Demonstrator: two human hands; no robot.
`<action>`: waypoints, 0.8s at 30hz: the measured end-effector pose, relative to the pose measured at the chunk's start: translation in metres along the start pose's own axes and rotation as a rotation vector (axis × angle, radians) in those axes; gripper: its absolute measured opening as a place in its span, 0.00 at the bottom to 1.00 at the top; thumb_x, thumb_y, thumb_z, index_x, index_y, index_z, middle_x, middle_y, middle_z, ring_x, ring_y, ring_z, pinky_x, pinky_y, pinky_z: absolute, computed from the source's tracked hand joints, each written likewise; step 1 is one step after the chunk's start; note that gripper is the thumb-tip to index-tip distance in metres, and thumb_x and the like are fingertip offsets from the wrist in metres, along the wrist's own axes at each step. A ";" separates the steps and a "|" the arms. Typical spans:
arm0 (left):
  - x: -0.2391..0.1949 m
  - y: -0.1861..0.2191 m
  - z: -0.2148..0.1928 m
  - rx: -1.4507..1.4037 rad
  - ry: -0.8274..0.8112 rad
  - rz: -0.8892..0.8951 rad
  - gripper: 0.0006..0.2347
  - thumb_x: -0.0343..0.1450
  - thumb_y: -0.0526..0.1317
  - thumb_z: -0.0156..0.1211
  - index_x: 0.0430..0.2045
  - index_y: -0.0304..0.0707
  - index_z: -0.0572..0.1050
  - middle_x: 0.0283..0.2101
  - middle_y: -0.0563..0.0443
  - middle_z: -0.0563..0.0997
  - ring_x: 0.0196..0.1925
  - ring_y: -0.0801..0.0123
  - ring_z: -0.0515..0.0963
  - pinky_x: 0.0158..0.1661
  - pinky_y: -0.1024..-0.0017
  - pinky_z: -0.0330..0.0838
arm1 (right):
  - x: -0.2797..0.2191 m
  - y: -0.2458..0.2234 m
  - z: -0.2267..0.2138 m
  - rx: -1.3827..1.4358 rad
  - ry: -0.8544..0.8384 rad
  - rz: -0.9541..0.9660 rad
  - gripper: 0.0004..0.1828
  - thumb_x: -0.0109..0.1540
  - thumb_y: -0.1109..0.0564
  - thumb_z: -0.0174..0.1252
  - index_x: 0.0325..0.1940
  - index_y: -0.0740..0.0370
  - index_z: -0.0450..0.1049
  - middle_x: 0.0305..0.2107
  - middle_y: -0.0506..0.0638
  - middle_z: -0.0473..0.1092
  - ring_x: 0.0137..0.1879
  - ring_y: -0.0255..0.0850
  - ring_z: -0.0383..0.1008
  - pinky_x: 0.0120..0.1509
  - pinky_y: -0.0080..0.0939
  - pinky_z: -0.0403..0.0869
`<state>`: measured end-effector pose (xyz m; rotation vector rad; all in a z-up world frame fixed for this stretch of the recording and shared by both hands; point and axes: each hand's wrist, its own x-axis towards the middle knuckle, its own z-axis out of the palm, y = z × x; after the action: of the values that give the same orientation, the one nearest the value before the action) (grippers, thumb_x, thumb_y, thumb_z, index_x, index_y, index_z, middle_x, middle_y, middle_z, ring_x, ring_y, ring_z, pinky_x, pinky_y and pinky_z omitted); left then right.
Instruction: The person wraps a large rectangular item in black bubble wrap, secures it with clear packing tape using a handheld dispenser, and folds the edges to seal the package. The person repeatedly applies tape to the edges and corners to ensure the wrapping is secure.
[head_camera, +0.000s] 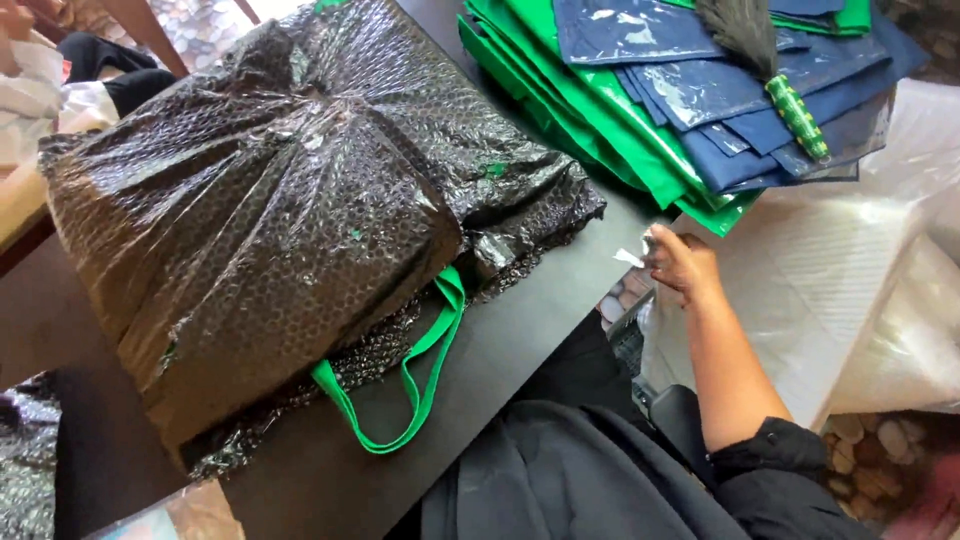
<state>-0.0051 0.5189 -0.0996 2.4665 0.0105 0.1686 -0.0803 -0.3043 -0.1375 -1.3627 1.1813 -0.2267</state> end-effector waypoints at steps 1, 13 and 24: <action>0.031 -0.031 -0.015 0.031 0.027 -0.008 0.33 0.54 0.29 0.73 0.59 0.32 0.75 0.48 0.41 0.83 0.29 0.64 0.73 0.37 0.72 0.67 | 0.006 0.005 0.000 -0.012 0.005 -0.038 0.26 0.55 0.39 0.69 0.47 0.56 0.72 0.32 0.49 0.74 0.37 0.36 0.78 0.41 0.35 0.79; -0.103 -0.089 -0.021 0.459 0.542 -0.316 0.43 0.50 0.52 0.79 0.60 0.26 0.72 0.48 0.23 0.81 0.45 0.32 0.78 0.43 0.50 0.70 | -0.015 0.036 -0.045 -0.931 0.451 -0.964 0.15 0.70 0.38 0.70 0.46 0.48 0.81 0.42 0.43 0.78 0.51 0.50 0.78 0.58 0.48 0.72; -0.065 0.147 -0.036 0.291 0.456 -0.865 0.47 0.57 0.52 0.73 0.74 0.49 0.55 0.71 0.40 0.63 0.63 0.34 0.67 0.59 0.44 0.61 | -0.118 -0.054 0.038 -0.519 -0.083 -1.335 0.04 0.73 0.62 0.70 0.46 0.62 0.80 0.40 0.49 0.76 0.49 0.42 0.74 0.64 0.41 0.69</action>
<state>-0.0796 0.4228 0.0121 2.4067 1.3396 0.3535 -0.0798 -0.2100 -0.0407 -2.4356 0.0660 -0.8194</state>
